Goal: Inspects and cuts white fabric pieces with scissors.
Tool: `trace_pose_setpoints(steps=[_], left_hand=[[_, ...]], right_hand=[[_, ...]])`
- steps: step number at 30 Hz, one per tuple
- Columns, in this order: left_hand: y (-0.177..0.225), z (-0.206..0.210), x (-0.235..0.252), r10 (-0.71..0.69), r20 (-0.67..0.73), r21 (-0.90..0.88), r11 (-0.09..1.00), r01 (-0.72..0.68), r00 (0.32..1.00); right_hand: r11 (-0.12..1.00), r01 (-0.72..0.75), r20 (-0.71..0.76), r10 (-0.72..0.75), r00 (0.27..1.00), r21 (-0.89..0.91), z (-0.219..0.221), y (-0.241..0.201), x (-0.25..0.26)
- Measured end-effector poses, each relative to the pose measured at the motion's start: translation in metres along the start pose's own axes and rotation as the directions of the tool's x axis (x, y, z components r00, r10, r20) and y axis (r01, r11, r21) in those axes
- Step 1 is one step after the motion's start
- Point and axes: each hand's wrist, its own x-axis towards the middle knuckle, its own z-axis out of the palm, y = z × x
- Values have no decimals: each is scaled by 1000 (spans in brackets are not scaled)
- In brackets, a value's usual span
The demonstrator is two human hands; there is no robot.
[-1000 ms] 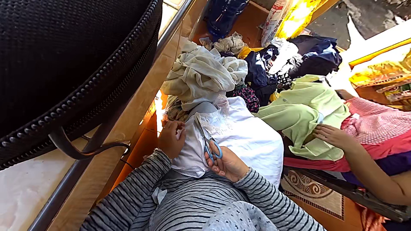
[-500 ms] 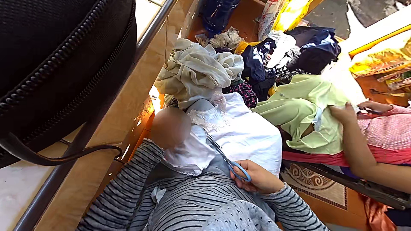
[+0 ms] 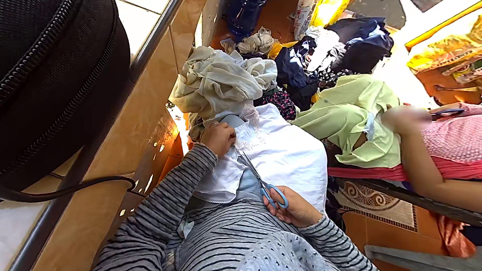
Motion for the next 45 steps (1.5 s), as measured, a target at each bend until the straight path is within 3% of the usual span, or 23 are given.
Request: trace_pose_setpoints(steps=[4,8,12,14,15,17,19,22,25,31,45], left_hand=[[-3,-5,23,-9,-216,-75,997,-8,976],[-4,7,27,-190,-162,-15,982,190,968],[-6,22,6,-70,-398,-87,995,38,915],[1,19,-14,-23,-295,-108,994,-10,955],[7,16,-26,-34,-150,-103,995,19,988],[23,13,-45,-115,115,-21,993,118,987],[32,20,-58,-165,148,85,984,154,975],[29,34,-64,-145,59,126,983,137,988],[18,45,-68,-44,-94,25,999,46,995],[-1,67,-76,50,-364,-119,988,-100,930],[-2,75,-79,86,-412,-103,985,-140,907]], right_hand=[[1000,0,13,0,1000,22,0,7,1],[1000,-22,2,22,1000,15,2,6,2],[998,-56,-12,56,998,15,5,4,4],[998,-63,-9,63,998,16,6,2,4],[998,-64,-5,64,998,18,5,1,4],[998,-60,11,59,998,36,6,2,4],[997,-52,36,51,998,54,8,2,8],[998,-54,55,52,997,29,16,-2,15],[999,-35,81,35,996,2,21,-3,24],[999,38,39,-37,999,-11,41,-1,42],[995,84,-109,-77,991,59,51,0,41]])
